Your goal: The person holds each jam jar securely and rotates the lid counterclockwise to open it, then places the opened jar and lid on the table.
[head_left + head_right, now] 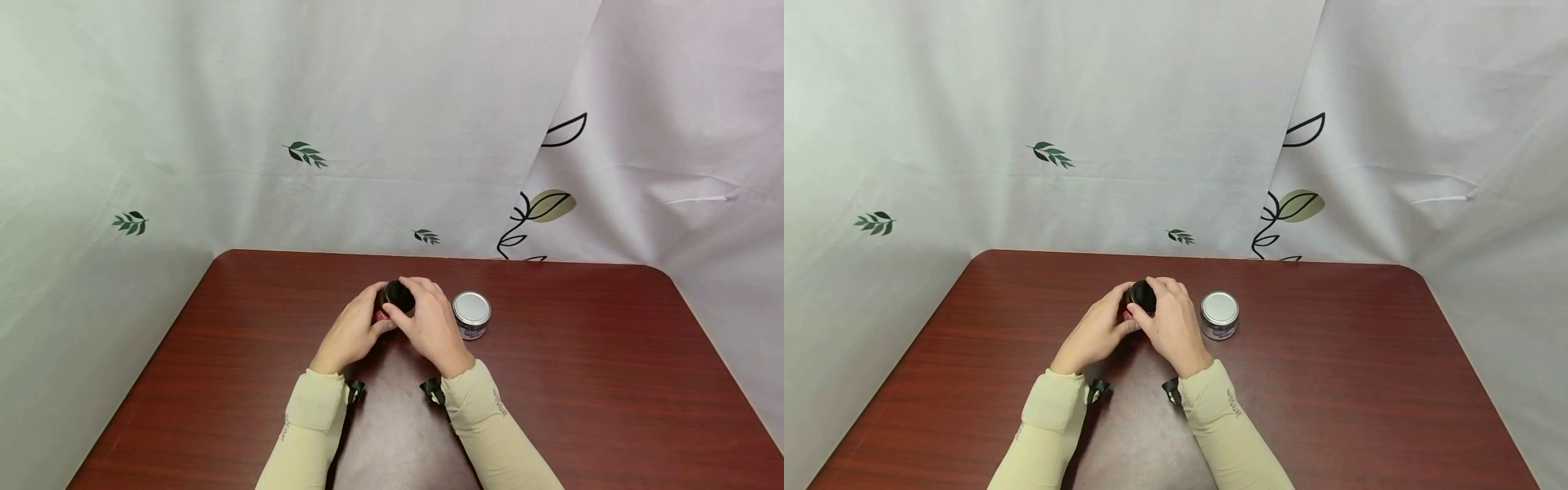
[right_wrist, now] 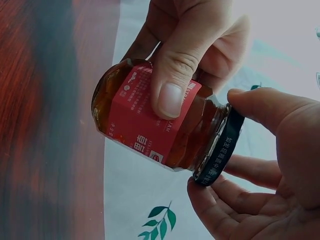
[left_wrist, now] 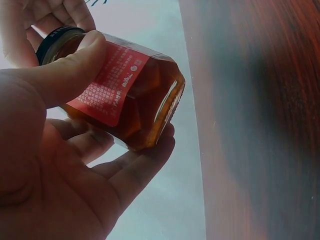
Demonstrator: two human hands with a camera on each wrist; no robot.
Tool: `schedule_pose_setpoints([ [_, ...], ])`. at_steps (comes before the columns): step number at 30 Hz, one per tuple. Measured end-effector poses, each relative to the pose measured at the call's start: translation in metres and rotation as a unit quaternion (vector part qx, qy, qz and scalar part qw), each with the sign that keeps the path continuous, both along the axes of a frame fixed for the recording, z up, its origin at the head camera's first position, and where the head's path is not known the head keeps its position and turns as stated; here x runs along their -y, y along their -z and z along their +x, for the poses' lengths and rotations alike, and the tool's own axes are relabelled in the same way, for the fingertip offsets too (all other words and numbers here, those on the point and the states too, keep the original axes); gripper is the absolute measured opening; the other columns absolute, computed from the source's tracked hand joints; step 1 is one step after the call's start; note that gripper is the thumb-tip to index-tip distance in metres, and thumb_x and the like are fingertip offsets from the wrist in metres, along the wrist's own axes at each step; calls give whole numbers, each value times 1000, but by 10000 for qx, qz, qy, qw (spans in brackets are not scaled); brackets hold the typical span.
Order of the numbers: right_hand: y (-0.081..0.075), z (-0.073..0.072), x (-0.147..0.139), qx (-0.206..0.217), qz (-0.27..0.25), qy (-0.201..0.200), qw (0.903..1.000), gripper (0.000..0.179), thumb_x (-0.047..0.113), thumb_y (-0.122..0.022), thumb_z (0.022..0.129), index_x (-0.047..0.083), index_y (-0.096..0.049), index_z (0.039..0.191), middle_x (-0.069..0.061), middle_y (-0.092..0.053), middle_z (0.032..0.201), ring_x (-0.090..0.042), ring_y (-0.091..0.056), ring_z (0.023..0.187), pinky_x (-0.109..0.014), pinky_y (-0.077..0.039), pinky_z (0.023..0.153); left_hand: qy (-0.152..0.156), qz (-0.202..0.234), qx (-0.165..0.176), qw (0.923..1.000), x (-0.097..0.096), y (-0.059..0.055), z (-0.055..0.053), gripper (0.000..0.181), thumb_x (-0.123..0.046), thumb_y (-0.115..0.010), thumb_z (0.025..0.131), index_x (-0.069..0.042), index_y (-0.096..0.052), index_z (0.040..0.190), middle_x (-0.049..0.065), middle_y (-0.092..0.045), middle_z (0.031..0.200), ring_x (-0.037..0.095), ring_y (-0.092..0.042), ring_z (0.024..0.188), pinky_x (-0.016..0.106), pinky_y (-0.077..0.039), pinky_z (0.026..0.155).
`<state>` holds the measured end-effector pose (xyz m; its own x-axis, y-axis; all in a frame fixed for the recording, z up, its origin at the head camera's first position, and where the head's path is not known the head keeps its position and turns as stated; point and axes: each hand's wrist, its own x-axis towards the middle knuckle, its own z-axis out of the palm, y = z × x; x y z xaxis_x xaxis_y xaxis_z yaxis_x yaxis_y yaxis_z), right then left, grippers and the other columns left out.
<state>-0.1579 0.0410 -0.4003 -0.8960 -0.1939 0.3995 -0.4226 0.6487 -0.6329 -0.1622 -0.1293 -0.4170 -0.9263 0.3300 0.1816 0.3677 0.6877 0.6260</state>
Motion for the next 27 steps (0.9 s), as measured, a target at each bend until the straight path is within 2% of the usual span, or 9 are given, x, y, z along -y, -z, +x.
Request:
schedule_pose_setpoints([
  [3, 1, -1, 0, -28, 10, -5, 10000, 52, 29, -78, 89, -3, -65, 129, -16, -65, 124, -32, -59, 119, -44, -48, 99, 42, -11, 14, 10000, 0, 0, 0, 64, -19, -73, 94, 0, -43, 147, 15, -52, 143, 29, -54, 128, 46, -43, 106],
  [13, 1, 0, -1, -43, 0, -136, 9999, 52, 28, -78, 89, -2, -65, 129, -16, -65, 125, -31, -59, 119, -44, -48, 99, 20, -8, 51, 10000, 3, 2, -1, 59, -19, -74, 93, -3, -48, 143, 12, -57, 133, 26, -58, 120, 45, -46, 101],
  [27, 2, -1, -2, -118, -41, -278, 9995, 52, 27, -79, 88, -3, -65, 129, -16, -65, 127, -31, -59, 120, -44, -47, 101, 64, -2, 97, 9999, 3, -1, 0, 59, -20, -74, 93, -3, -48, 143, 11, -57, 133, 25, -58, 118, 44, -47, 100],
])
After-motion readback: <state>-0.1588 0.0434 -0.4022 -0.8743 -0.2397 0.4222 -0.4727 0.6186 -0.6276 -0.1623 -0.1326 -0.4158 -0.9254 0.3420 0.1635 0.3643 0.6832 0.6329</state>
